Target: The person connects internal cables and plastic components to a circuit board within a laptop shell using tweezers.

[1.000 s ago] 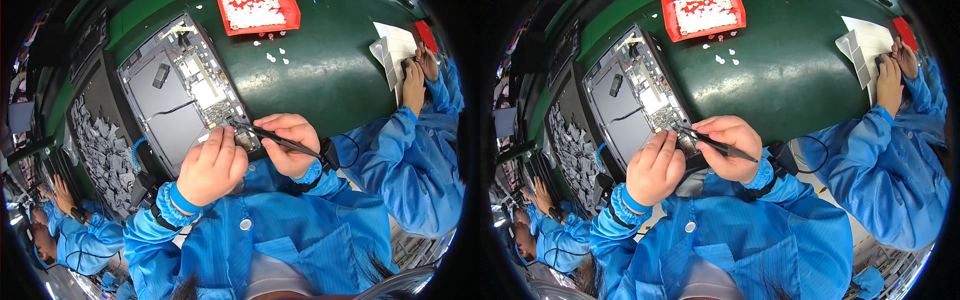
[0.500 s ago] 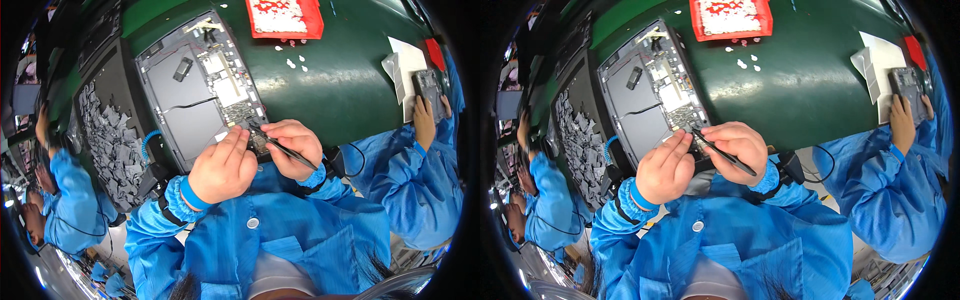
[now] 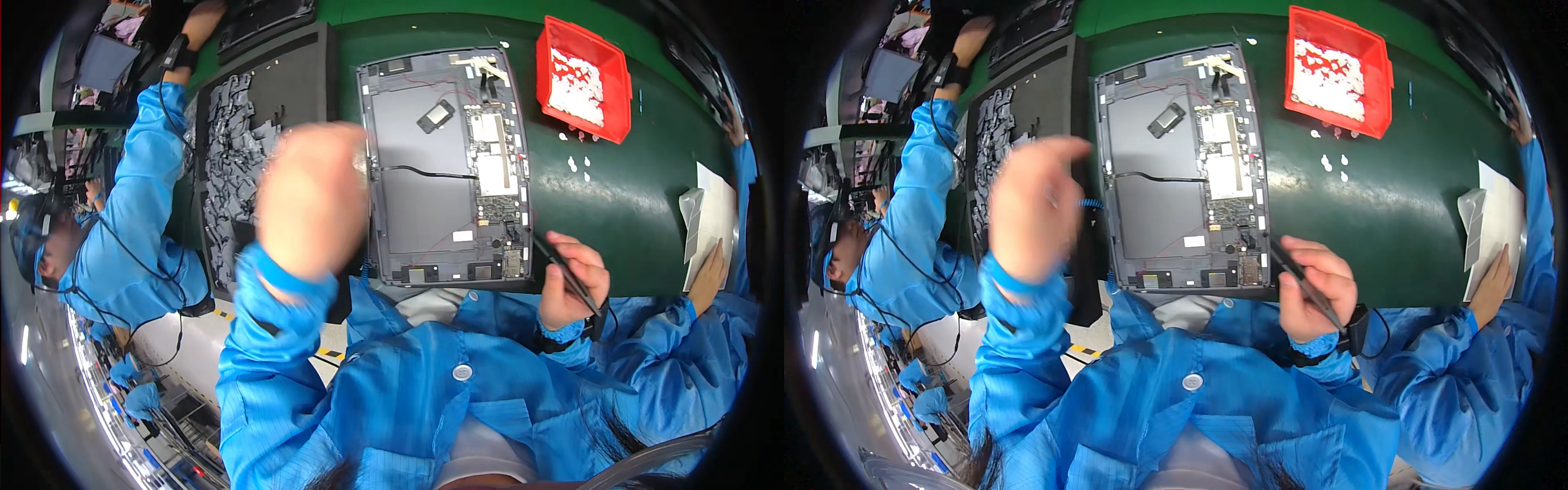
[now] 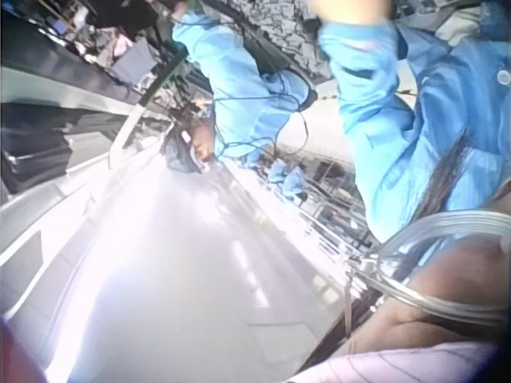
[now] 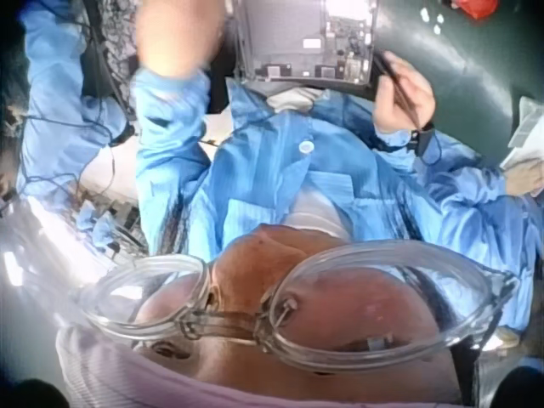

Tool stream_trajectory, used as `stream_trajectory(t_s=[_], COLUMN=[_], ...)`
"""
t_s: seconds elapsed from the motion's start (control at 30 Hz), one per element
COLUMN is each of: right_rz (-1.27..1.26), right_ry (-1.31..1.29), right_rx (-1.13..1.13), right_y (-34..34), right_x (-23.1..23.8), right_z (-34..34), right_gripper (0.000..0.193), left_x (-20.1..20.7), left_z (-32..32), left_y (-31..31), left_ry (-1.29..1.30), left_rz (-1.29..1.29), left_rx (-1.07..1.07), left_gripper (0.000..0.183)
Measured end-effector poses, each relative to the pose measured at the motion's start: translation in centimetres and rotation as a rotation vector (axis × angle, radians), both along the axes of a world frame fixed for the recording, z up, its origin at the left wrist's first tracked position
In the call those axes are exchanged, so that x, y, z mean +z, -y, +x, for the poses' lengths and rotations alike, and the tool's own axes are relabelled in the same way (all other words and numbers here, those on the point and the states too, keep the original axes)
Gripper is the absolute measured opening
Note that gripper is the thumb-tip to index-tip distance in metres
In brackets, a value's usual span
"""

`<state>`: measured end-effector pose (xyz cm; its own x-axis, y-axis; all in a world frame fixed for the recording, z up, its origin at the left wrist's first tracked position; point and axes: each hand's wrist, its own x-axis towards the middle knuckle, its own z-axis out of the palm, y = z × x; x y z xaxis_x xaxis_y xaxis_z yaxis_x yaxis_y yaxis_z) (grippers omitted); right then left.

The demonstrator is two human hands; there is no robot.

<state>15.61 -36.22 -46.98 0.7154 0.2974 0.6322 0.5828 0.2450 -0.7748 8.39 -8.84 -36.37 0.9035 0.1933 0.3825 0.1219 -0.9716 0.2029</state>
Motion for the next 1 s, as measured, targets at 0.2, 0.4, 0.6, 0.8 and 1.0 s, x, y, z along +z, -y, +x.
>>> stream_trajectory(t_s=[0.2, 0.4, 0.6, 0.8, 1.0], right_rz=[-0.017, 0.027, -0.314, -0.273, -0.294], right_ry=[0.073, 0.042, 0.102, 0.065, 0.073], right_rx=[0.041, -0.025, -0.192, -0.21, -0.204], right_y=[-1.3, -4.1, -8.0, -8.6, -8.8], right_x=[2.7, 5.1, 5.0, 3.2, 3.2], right_z=[1.6, 3.4, 7.3, 7.2, 7.4], right_gripper=[0.036, 0.038, 0.022, 0.02, 0.019], left_x=[-4.1, -4.3, 1.2, 3.4, -1.7], left_z=[-2.3, -4.0, -1.9, 7.2, 13.4], left_y=[-12.9, -13.9, -10.7, -4.0, -1.9], left_ry=[-0.563, -0.32, 0.101, -0.029, -0.103], left_rz=[-0.023, 0.093, -0.172, -1.099, -1.437], left_rx=[0.588, 0.513, 0.252, -0.113, -0.161], left_gripper=[0.031, 0.019, 0.022, 0.037, 0.045])
